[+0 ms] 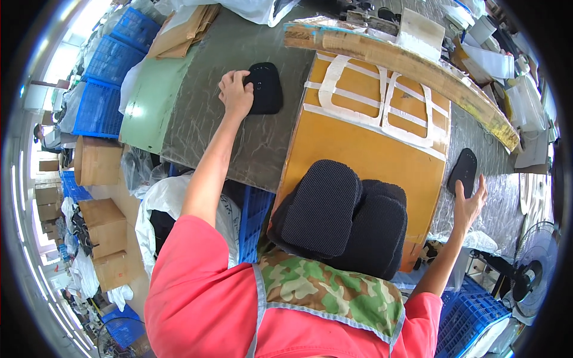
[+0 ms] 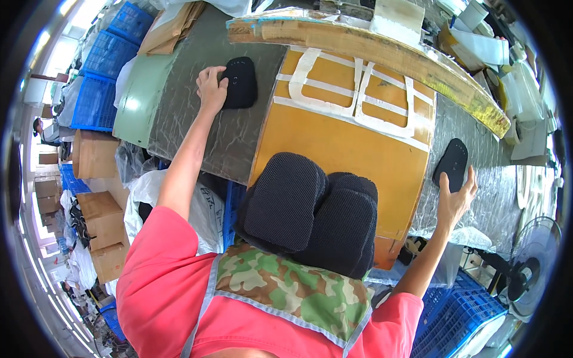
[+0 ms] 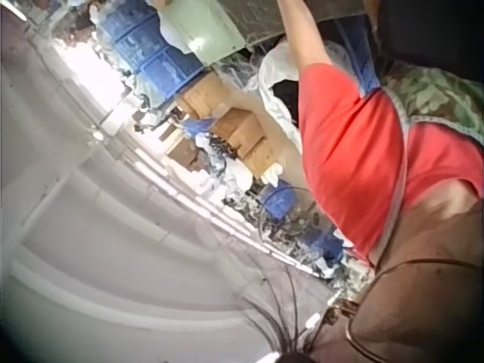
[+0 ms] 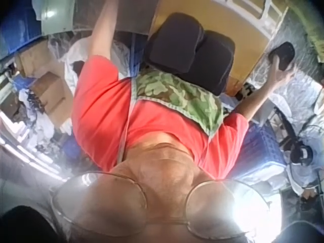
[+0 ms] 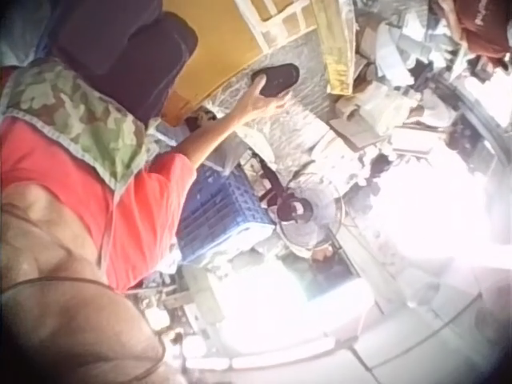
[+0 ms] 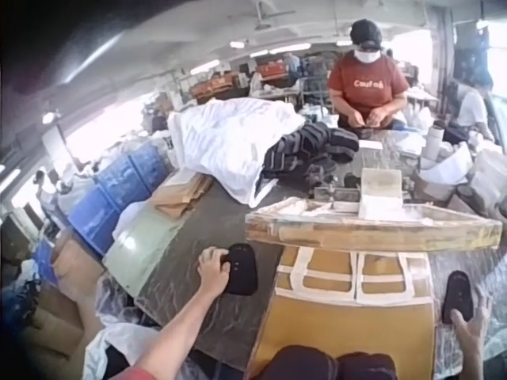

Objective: Screen printing white patterns or logos onto black shoe sole inserts using a manual silk-screening frame and squeegee.

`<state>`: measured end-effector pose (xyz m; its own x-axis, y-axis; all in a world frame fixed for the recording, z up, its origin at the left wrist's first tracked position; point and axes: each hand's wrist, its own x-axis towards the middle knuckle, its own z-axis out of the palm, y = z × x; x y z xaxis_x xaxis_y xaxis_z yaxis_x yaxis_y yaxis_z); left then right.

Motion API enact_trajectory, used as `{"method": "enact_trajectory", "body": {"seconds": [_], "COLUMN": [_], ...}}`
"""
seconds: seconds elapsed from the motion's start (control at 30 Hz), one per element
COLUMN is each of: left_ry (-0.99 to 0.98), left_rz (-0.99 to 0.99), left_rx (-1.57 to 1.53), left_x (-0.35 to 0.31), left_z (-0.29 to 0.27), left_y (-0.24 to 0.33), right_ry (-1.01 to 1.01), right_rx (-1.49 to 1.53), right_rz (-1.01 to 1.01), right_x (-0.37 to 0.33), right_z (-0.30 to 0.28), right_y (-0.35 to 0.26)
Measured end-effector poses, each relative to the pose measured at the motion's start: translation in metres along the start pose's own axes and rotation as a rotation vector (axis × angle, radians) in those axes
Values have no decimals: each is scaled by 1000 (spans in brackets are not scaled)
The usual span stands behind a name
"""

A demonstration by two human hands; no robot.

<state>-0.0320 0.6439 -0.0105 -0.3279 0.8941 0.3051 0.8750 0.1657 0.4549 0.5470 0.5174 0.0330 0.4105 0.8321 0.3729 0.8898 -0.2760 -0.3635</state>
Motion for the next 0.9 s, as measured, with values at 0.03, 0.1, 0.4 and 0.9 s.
{"method": "enact_trajectory", "body": {"seconds": [0.03, 0.1, 0.4, 0.9], "left_ry": [33, -55, -318, -486], "left_rz": [123, 222, 383, 596], "left_rx": [47, 34, 16, -374], "left_x": [-4, -7, 13, -65], "left_z": [-3, -5, 4, -93], "left_y": [7, 21, -10, 118], "right_ry": [-6, -242, -710, -601], "right_rx": [-2, 443, 421, 667], "right_rz": [5, 21, -598, -235], "right_x": [-7, -21, -67, -17], "right_z": [-11, -39, -89, -58], "right_y": [-14, -40, -156, -142]}}
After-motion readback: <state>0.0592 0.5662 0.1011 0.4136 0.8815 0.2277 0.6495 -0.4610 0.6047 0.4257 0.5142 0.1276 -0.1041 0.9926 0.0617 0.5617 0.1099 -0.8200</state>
